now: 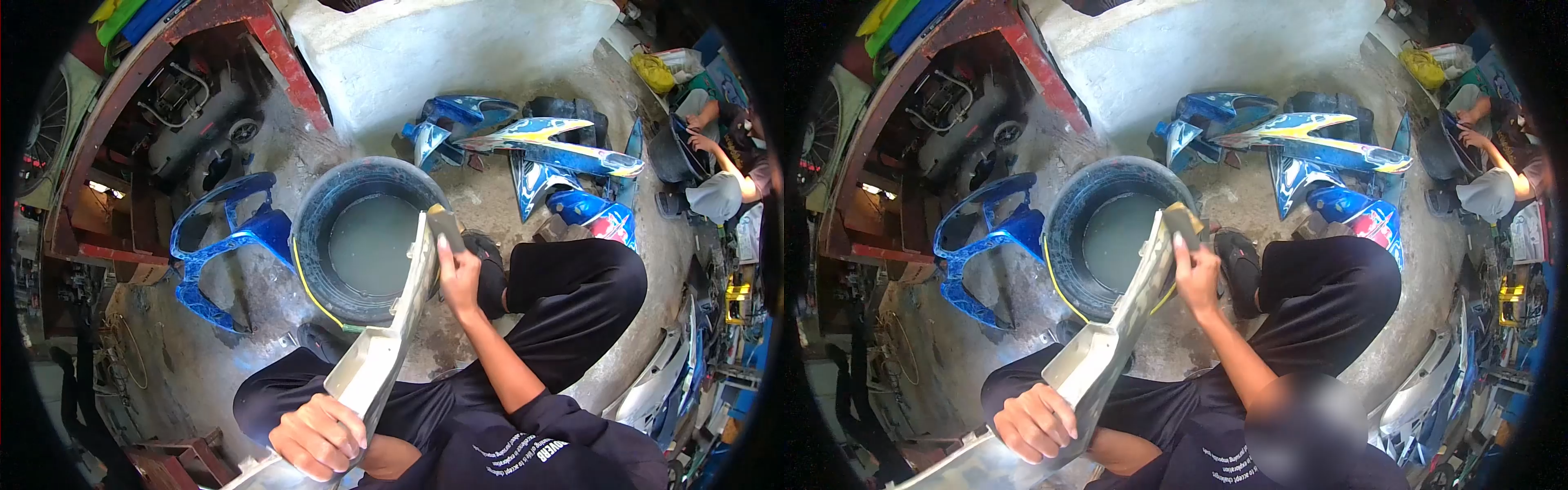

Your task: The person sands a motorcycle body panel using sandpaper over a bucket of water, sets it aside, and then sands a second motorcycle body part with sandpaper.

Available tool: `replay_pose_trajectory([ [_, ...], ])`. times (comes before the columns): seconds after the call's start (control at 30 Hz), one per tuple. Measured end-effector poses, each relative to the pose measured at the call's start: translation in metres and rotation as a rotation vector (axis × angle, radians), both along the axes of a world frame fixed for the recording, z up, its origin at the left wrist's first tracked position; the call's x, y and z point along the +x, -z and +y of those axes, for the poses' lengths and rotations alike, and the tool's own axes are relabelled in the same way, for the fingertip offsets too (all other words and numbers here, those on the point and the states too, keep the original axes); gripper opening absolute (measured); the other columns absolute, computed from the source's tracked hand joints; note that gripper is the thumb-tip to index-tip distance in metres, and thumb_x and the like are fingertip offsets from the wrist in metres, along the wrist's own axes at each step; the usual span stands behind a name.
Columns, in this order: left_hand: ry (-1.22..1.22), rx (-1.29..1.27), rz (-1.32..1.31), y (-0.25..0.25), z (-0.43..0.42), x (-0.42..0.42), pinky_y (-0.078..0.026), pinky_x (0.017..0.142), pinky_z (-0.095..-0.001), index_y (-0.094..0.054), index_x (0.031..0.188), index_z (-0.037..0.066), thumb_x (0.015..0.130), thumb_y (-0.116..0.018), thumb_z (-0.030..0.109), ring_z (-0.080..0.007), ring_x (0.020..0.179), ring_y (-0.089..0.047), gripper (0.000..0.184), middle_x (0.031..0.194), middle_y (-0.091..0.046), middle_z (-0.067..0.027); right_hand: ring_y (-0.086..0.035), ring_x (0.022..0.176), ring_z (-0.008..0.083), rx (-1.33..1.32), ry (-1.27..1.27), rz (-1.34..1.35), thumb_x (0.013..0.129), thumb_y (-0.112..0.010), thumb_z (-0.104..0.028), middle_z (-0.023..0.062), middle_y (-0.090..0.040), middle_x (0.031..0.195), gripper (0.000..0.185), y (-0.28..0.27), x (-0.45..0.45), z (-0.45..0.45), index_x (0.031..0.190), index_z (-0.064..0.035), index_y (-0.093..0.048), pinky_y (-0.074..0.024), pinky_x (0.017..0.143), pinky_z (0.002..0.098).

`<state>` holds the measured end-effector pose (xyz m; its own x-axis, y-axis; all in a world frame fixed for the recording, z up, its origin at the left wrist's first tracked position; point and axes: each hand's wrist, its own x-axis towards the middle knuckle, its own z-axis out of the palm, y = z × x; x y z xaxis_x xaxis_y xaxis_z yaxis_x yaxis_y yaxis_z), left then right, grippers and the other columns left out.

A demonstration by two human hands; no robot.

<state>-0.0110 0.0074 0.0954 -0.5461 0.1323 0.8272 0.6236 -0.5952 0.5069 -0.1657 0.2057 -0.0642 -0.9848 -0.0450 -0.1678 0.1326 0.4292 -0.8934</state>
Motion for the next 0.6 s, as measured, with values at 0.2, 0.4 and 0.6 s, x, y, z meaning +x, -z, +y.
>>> replay_pose_trajectory([
  [0.2, 0.011, -0.053, 0.008, -0.001, -0.015, 0.009, -0.056, 0.066, -0.0374, -0.060, 0.070, 0.005, 0.089, -0.054, -0.002, -0.0203, 0.054, -0.062, 0.021, 0.064, -0.063, -0.0088, -0.069, 0.068, 0.0198, -0.190, 0.027, 0.295, 0.096, -0.064, -0.017, 0.0204, -0.071, 0.080, 0.027, 0.002, 0.017, -0.013, 0.088, 0.0080, -0.071, -0.0490, 0.062, 0.0337],
  [0.4, -0.227, 0.354, 0.003, 0.004, 0.004, 0.027, -0.051, 0.052, -0.0348, -0.051, 0.056, 0.010, 0.084, -0.055, 0.003, -0.0144, 0.040, -0.053, 0.029, 0.050, -0.055, -0.0034, -0.070, 0.069, 0.0234, -0.133, 0.117, 0.241, 0.095, -0.065, -0.020, 0.0222, -0.071, 0.079, 0.031, 0.006, -0.013, -0.012, 0.084, 0.0084, -0.071, -0.0503, 0.065, 0.0345],
  [0.6, -0.366, 0.485, -0.071, 0.007, -0.006, 0.048, -0.051, 0.055, -0.0330, -0.052, 0.059, 0.012, 0.087, -0.053, 0.006, -0.0127, 0.041, -0.054, 0.029, 0.050, -0.054, -0.0013, -0.073, 0.074, 0.0241, -0.277, 0.023, 0.571, 0.097, -0.062, -0.022, 0.0214, -0.072, 0.080, 0.033, -0.010, 0.001, -0.024, 0.087, 0.0079, -0.071, -0.0524, 0.071, 0.0344],
])
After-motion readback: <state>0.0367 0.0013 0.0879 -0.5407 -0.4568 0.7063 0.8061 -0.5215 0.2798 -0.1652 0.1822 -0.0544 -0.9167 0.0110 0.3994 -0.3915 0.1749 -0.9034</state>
